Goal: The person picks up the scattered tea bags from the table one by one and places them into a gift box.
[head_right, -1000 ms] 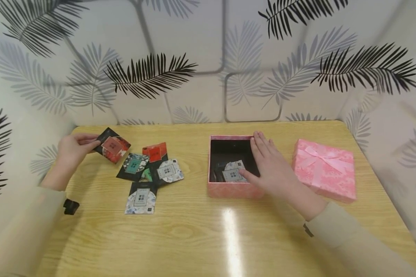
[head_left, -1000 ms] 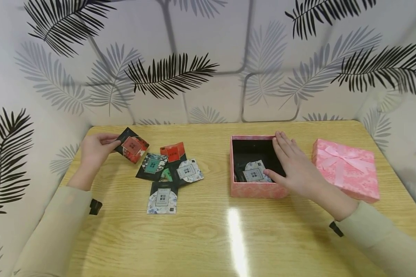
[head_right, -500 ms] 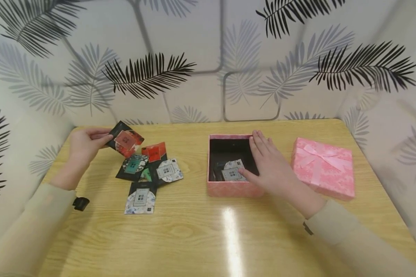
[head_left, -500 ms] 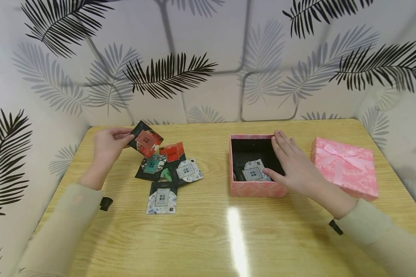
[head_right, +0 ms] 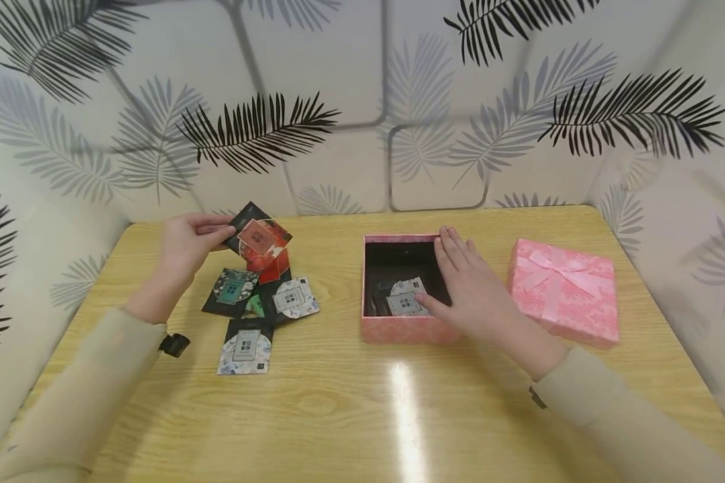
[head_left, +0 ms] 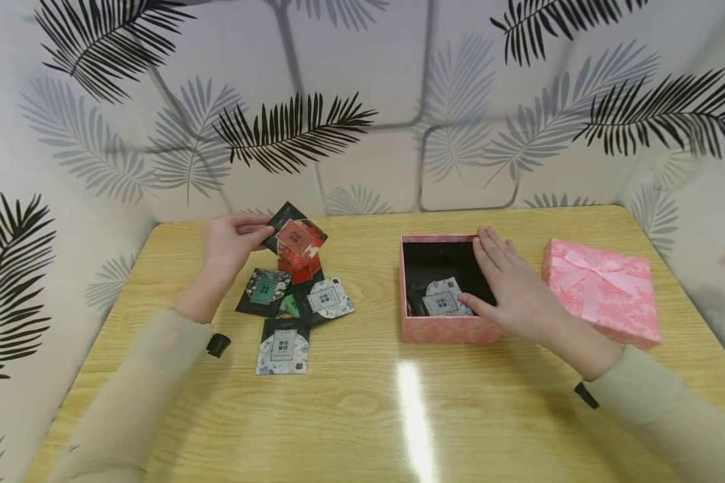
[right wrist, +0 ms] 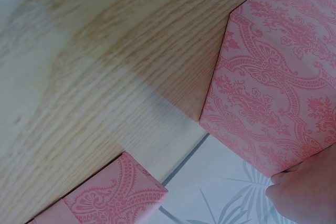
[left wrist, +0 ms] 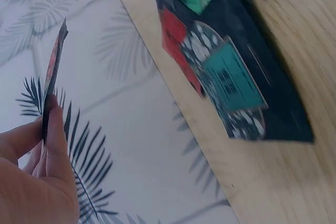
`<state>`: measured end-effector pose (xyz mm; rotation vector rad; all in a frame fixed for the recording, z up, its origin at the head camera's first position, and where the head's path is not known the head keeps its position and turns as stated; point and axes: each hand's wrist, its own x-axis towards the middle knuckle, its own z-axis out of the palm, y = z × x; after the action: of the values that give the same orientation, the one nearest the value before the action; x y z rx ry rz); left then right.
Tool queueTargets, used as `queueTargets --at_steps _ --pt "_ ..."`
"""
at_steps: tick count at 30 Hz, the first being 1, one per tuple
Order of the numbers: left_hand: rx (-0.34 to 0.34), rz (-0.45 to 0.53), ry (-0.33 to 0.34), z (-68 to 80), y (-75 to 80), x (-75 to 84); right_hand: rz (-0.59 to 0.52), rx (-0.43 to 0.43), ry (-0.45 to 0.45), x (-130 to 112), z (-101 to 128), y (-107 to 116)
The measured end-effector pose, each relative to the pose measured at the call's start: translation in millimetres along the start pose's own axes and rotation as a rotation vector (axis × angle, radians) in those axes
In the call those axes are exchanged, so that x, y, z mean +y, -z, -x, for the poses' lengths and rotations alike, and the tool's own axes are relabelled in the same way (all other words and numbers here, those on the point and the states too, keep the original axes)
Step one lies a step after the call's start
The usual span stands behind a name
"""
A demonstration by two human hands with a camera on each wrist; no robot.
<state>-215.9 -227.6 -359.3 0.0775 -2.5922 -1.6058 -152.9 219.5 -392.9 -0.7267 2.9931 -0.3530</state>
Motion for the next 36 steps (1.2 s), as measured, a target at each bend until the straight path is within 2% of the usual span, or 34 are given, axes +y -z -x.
queueTargets --at_steps 11,27,36 --pt "-0.080 -0.001 -0.036 -0.2 -45.3 20.7 0.005 0.003 0.004 0 0 0" --pt "-0.177 0.146 -0.077 4.7 -96.0 56.1 -0.010 -0.004 0.001 0 1 0" --pt "-0.247 0.165 -0.110 6.7 -123.1 71.7 -0.006 0.015 0.016 1 -1 -1"
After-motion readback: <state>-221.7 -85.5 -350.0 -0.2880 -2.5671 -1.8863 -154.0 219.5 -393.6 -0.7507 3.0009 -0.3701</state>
